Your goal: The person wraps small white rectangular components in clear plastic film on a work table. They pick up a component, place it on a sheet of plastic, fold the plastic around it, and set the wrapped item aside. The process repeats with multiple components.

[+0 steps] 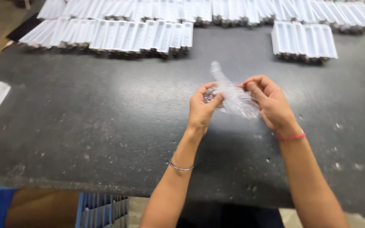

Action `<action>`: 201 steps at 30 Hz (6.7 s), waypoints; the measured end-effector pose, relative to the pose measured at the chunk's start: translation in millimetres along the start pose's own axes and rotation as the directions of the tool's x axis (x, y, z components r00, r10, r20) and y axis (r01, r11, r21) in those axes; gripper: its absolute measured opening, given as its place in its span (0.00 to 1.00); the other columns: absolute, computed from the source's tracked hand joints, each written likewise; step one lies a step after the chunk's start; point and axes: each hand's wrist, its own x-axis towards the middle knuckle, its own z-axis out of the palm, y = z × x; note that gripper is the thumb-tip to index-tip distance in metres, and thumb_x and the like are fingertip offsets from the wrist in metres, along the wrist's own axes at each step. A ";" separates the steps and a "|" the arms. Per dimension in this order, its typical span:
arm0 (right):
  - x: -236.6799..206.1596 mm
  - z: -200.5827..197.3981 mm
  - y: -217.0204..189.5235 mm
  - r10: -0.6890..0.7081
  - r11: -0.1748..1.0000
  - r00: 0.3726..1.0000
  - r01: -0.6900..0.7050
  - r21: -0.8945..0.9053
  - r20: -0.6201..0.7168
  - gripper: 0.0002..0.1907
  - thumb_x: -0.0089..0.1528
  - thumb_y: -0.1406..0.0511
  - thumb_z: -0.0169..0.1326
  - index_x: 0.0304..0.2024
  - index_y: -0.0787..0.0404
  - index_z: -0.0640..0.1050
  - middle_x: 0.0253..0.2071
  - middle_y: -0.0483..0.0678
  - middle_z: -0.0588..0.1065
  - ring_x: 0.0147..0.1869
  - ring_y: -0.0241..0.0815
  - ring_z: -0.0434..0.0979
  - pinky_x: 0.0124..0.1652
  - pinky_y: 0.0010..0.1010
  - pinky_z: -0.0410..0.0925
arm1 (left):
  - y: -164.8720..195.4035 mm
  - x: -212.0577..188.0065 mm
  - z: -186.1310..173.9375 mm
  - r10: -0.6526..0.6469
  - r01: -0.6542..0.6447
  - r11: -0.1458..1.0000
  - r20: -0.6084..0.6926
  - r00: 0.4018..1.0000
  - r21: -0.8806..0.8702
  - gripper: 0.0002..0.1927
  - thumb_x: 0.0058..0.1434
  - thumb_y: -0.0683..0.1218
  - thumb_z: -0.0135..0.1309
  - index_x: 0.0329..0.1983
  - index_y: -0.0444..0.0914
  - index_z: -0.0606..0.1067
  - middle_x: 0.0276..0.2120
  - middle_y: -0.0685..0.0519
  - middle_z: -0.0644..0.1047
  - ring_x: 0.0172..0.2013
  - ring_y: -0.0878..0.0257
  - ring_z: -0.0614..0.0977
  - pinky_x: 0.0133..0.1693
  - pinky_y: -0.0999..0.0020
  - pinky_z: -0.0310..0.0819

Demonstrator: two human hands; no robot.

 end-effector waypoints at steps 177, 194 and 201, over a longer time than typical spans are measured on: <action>3.9 13.9 50.7 0.256 0.838 0.936 -0.089 -0.538 0.244 0.21 0.57 0.60 0.61 0.54 0.55 0.79 0.45 0.49 0.84 0.50 0.39 0.82 0.53 0.33 0.71 | 51.6 3.5 -7.6 0.108 -0.222 0.725 0.210 0.972 0.653 0.34 0.60 0.48 0.65 0.68 0.36 0.69 0.54 0.44 0.79 0.57 0.53 0.80 0.62 0.58 0.75; 8.2 -16.0 55.3 0.027 0.956 0.967 0.049 -0.290 0.252 0.10 0.58 0.66 0.64 0.41 0.63 0.84 0.39 0.46 0.83 0.46 0.37 0.81 0.51 0.30 0.73 | 17.9 3.4 -24.8 -0.576 0.322 0.644 0.162 0.801 0.694 0.30 0.53 0.50 0.71 0.56 0.30 0.78 0.38 0.49 0.80 0.34 0.63 0.78 0.36 0.69 0.73; 12.5 -18.8 44.2 -0.021 0.999 0.999 0.019 -0.039 -0.033 0.19 0.64 0.64 0.55 0.57 0.60 0.74 0.52 0.44 0.78 0.55 0.34 0.78 0.55 0.32 0.73 | 10.3 6.0 -24.7 -0.363 0.294 0.897 0.170 0.916 0.330 0.17 0.60 0.44 0.66 0.50 0.32 0.79 0.39 0.53 0.82 0.38 0.67 0.81 0.41 0.73 0.76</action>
